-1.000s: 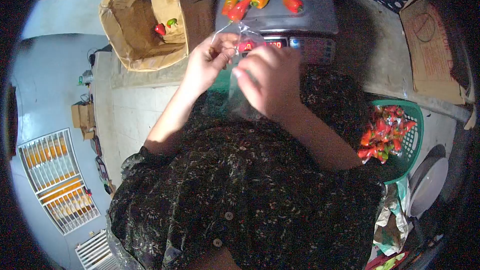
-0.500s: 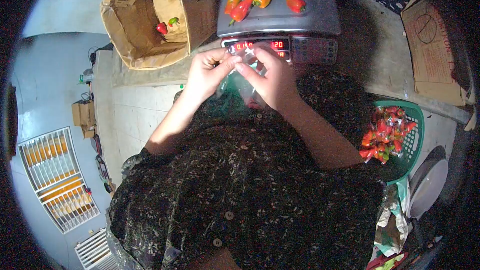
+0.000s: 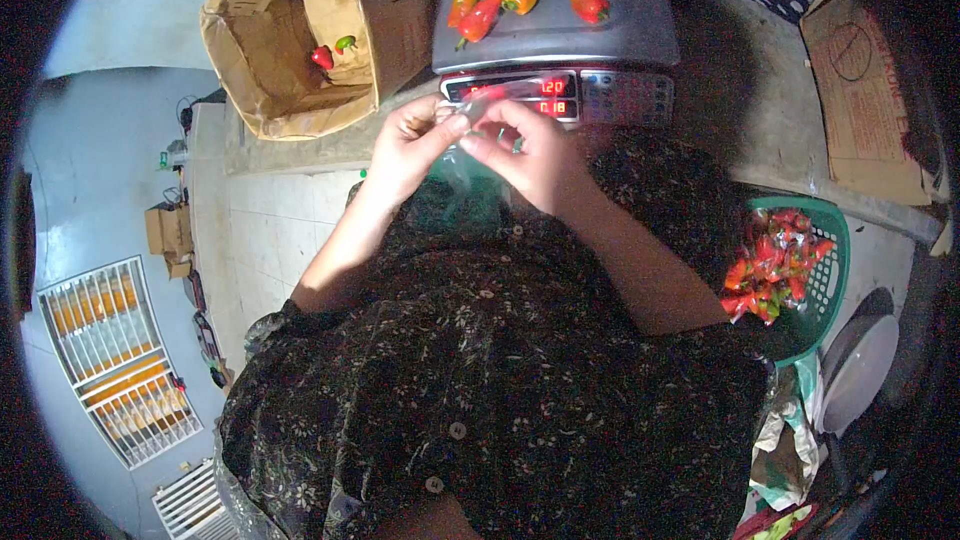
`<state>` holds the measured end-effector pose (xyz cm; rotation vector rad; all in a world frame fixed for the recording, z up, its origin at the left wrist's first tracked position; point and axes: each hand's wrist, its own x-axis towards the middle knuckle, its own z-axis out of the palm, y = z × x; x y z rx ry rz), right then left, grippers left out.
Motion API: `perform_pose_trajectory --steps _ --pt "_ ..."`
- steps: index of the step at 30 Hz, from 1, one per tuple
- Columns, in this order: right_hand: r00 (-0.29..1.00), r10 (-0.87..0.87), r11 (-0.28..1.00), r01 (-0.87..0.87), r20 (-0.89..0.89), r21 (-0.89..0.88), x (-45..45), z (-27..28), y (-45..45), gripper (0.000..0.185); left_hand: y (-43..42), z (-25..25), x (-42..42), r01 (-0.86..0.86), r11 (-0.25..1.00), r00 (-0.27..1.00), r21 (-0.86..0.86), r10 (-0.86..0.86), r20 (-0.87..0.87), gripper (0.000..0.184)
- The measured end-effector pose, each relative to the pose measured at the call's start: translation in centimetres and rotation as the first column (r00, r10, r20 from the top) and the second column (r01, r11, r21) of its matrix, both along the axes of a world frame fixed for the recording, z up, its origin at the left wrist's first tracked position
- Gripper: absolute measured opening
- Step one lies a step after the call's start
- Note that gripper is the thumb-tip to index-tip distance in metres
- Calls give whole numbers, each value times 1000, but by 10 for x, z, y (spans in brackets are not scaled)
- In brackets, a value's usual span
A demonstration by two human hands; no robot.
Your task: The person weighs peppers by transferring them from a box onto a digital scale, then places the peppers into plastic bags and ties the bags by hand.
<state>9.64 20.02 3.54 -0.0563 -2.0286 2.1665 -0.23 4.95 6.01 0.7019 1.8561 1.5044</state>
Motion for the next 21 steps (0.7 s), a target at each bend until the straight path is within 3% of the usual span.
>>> perform_pose_trajectory --steps 4,7,10,13,16,18,19,21 --pt "1000 17 998 -16 12 -58 -2 -15 -3 18 8 13 8 14 989 982 149 -42 186 15" --pt "999 -32 998 29 42 56 0 -14 1 17 8 16 7 -1 993 988 116 -17 156 15" --pt "994 -29 1000 28 106 15 1 -3 6 17 -7 4 -11 71 982 989 -175 -92 -117 13" --pt "995 -53 997 58 80 -56 2 -3 9 16 -10 0 -18 56 998 995 -42 -60 -85 9" --pt "996 -68 995 71 58 -63 0 -7 10 14 -2 11 -5 -70 997 997 27 70 14 11" --pt "996 -54 983 66 74 -169 0 -3 7 15 4 6 1 -104 994 995 12 104 -2 13" --pt "998 -48 990 54 46 -133 0 -5 5 15 5 4 3 -121 993 993 5 121 -9 14" --pt "999 -35 998 34 -10 -58 -1 -12 2 16 3 4 8 -114 982 964 -149 73 -258 15"
